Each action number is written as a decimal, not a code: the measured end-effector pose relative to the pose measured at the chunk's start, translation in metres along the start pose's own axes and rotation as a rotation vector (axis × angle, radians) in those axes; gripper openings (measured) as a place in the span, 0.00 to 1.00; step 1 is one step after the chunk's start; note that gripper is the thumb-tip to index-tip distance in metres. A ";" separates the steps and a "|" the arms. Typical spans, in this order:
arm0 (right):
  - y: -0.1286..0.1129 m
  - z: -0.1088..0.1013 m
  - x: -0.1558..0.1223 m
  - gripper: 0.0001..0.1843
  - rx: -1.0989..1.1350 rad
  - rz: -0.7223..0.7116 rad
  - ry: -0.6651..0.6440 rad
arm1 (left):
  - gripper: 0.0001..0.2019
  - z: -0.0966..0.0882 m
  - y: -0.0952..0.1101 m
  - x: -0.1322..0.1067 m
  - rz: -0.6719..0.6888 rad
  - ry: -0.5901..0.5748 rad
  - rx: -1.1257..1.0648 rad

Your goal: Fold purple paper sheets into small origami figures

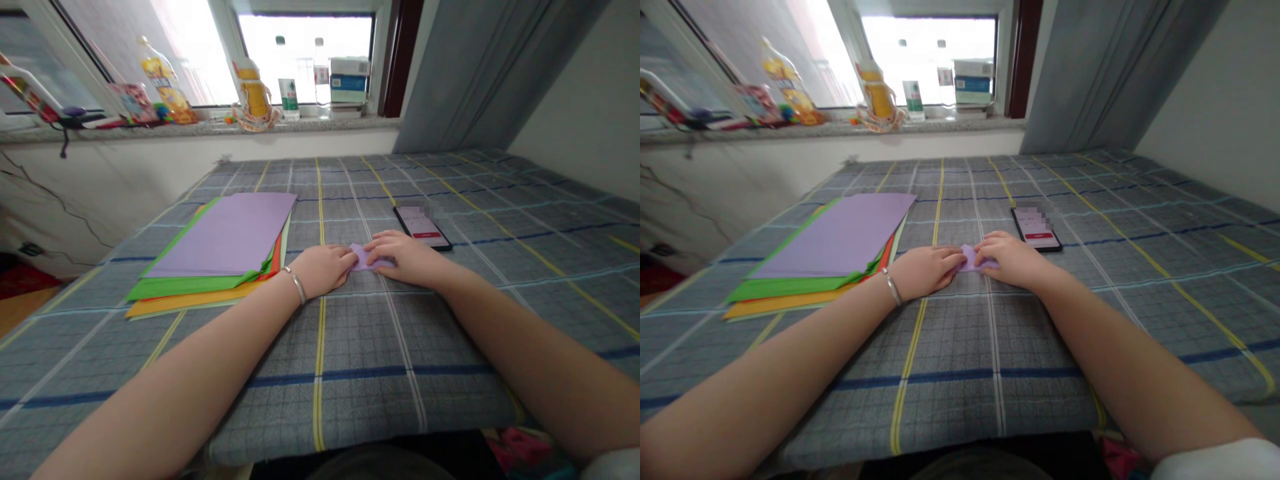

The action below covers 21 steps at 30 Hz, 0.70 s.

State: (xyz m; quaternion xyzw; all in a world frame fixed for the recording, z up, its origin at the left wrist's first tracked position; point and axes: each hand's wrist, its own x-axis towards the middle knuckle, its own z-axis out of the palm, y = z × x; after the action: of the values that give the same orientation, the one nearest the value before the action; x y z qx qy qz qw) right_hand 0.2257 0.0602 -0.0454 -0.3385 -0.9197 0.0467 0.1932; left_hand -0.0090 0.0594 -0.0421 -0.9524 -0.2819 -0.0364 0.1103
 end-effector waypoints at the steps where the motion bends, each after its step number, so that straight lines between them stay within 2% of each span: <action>1: -0.001 0.000 0.001 0.08 0.013 -0.016 -0.004 | 0.13 0.000 0.000 0.001 0.036 0.011 0.022; 3: -0.004 0.001 0.003 0.09 0.030 -0.037 -0.010 | 0.12 0.000 0.001 0.003 0.073 0.018 0.054; 7: -0.012 0.004 0.007 0.11 -0.025 0.007 -0.005 | 0.11 0.002 0.001 0.006 0.052 0.030 0.103; 11: -0.019 0.008 0.011 0.06 -0.095 0.089 0.061 | 0.10 0.003 -0.002 0.004 0.046 0.104 0.136; 14: -0.020 0.010 0.013 0.07 -0.127 0.102 0.104 | 0.09 0.004 -0.003 0.004 0.028 0.176 0.150; 21: -0.022 0.012 0.014 0.09 -0.170 0.122 0.117 | 0.11 0.006 -0.001 0.006 -0.094 0.203 0.094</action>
State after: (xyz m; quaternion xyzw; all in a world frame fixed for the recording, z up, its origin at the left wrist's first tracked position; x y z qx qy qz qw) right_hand 0.1979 0.0526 -0.0466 -0.4112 -0.8851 -0.0396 0.2141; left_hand -0.0048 0.0645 -0.0473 -0.9234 -0.3149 -0.1242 0.1810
